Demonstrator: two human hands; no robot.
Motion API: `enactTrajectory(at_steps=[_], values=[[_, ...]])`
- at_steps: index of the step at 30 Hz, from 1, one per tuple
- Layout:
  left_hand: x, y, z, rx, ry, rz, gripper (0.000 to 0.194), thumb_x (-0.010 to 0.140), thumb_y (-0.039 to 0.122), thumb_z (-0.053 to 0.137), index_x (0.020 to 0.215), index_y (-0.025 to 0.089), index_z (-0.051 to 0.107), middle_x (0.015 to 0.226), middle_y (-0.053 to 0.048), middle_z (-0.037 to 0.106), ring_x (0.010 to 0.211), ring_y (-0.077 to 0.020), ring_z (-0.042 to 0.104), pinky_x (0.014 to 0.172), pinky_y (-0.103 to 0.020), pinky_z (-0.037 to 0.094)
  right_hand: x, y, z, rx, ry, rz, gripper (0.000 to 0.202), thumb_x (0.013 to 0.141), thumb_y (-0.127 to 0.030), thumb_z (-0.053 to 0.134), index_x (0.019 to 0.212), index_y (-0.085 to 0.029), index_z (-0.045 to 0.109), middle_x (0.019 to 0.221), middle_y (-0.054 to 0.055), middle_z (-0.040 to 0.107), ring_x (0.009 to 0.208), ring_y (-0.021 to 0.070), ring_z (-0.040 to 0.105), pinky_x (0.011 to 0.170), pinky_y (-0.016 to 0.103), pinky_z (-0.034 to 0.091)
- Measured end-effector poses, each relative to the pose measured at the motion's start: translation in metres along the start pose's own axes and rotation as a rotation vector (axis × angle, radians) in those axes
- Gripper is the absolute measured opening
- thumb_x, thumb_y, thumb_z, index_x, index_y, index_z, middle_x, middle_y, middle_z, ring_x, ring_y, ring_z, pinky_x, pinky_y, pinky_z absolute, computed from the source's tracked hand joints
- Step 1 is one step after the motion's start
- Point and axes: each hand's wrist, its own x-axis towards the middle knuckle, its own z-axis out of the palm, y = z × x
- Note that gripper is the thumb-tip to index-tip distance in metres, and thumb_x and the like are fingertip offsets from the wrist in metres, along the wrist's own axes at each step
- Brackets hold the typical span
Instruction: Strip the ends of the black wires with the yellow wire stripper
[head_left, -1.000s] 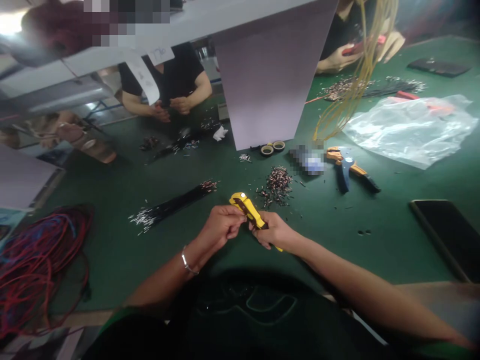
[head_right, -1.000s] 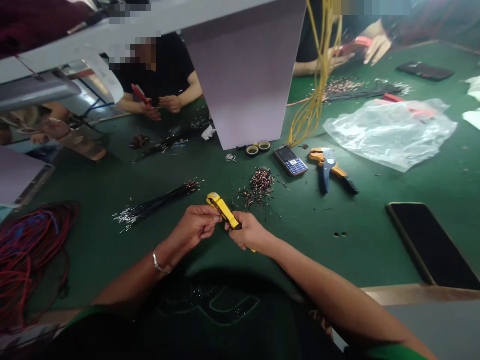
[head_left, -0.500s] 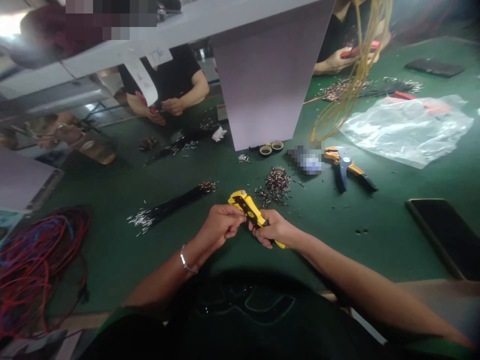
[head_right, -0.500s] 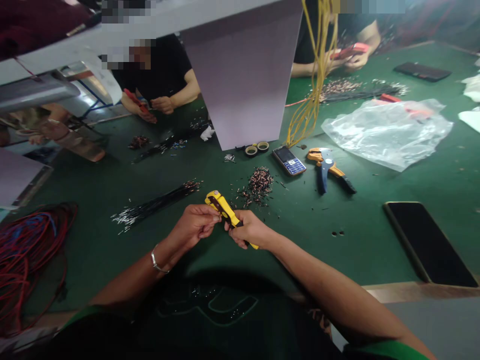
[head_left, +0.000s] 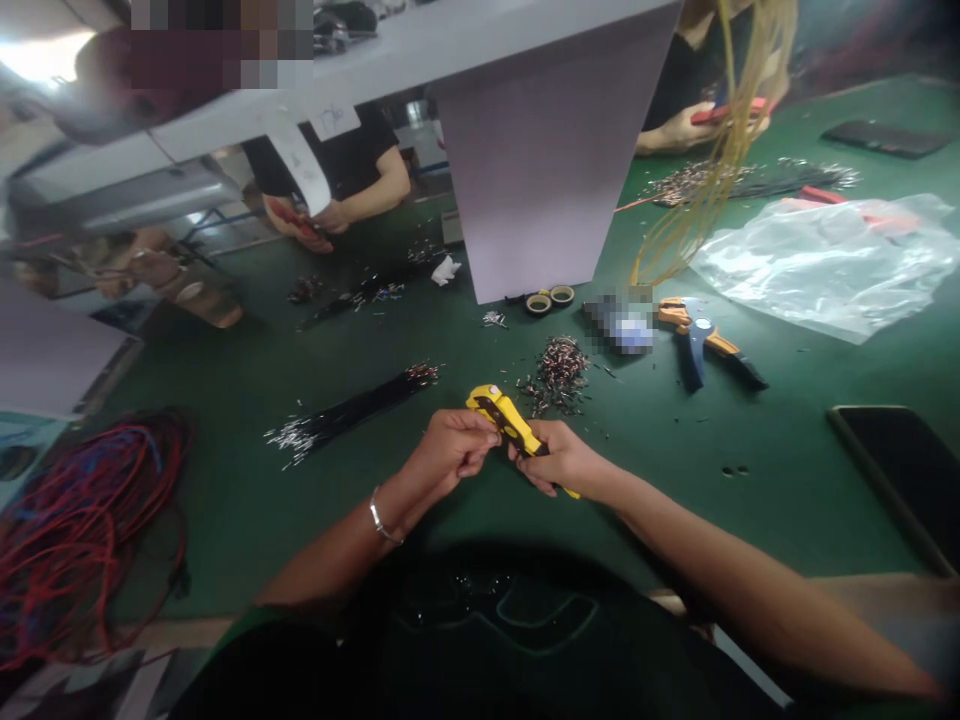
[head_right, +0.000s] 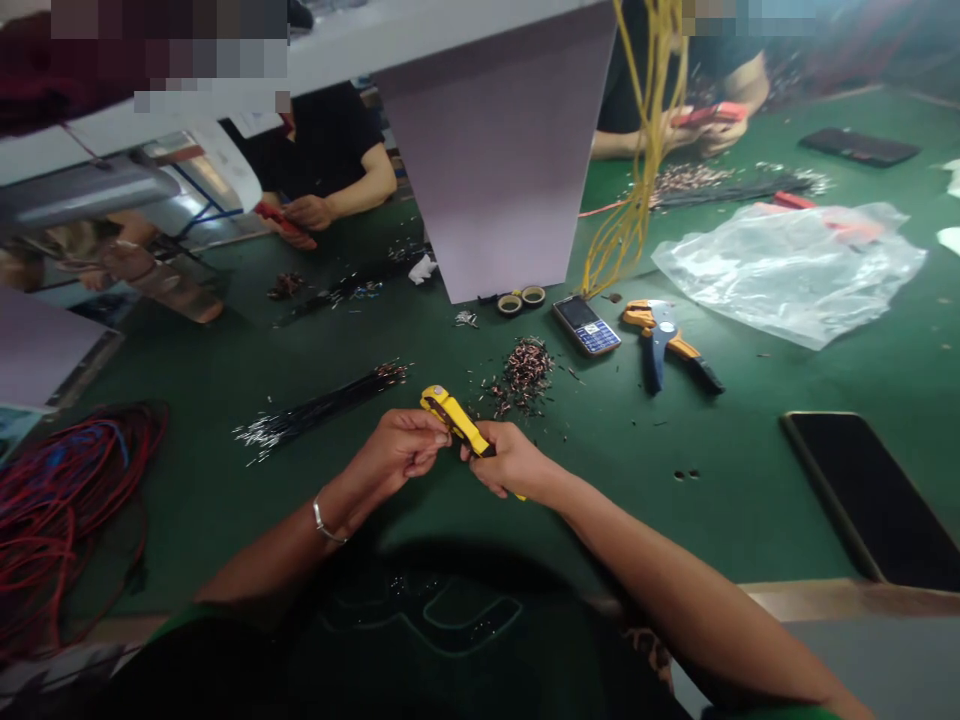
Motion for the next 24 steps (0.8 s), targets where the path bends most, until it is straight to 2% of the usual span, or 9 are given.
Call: enactTrajectory(at_steps=[7, 11, 19, 24], values=[[0.002, 0.000, 0.000, 0.024, -0.026, 0.003, 0.011, 0.052, 0.014, 0.072, 0.059, 0.012, 0.064, 0.037, 0.006, 0.043, 0.031, -0.0021, 0.029, 0.031, -0.016, 0.016, -0.002, 0.002, 0.004, -0.165, 0.103, 0.006, 0.019, 0.059, -0.014, 0.049, 0.077, -0.018, 0.050, 0.041, -0.012, 0.043, 0.028, 0.0060, 0.039, 0.029, 0.016, 0.030], [0.002, 0.001, -0.002, 0.038, -0.061, -0.006, 0.011, 0.053, 0.015, 0.073, 0.058, 0.012, 0.064, 0.035, 0.007, 0.041, 0.030, -0.0017, 0.028, 0.031, -0.016, 0.016, -0.004, -0.002, 0.003, -0.124, 0.050, 0.034, 0.020, 0.058, -0.015, 0.049, 0.078, -0.018, 0.049, 0.040, -0.011, 0.045, 0.028, 0.0063, 0.039, 0.029, 0.016, 0.032], [-0.004, 0.000, -0.002, 0.013, -0.033, 0.005, 0.012, 0.054, 0.014, 0.075, 0.060, 0.013, 0.064, 0.035, 0.007, 0.040, 0.031, -0.0017, 0.029, 0.033, -0.016, 0.014, -0.004, -0.007, -0.002, -0.088, -0.055, 0.008, 0.019, 0.059, -0.014, 0.050, 0.077, -0.018, 0.050, 0.038, -0.010, 0.048, 0.028, 0.0066, 0.040, 0.030, 0.016, 0.032], [-0.007, 0.002, -0.001, 0.028, -0.037, 0.014, 0.013, 0.054, 0.015, 0.075, 0.059, 0.013, 0.064, 0.036, 0.007, 0.041, 0.032, -0.0017, 0.029, 0.033, -0.016, 0.014, -0.005, -0.008, -0.005, -0.178, -0.022, 0.023, 0.021, 0.060, -0.012, 0.049, 0.079, -0.017, 0.052, 0.040, -0.011, 0.046, 0.030, 0.0066, 0.041, 0.031, 0.016, 0.033]])
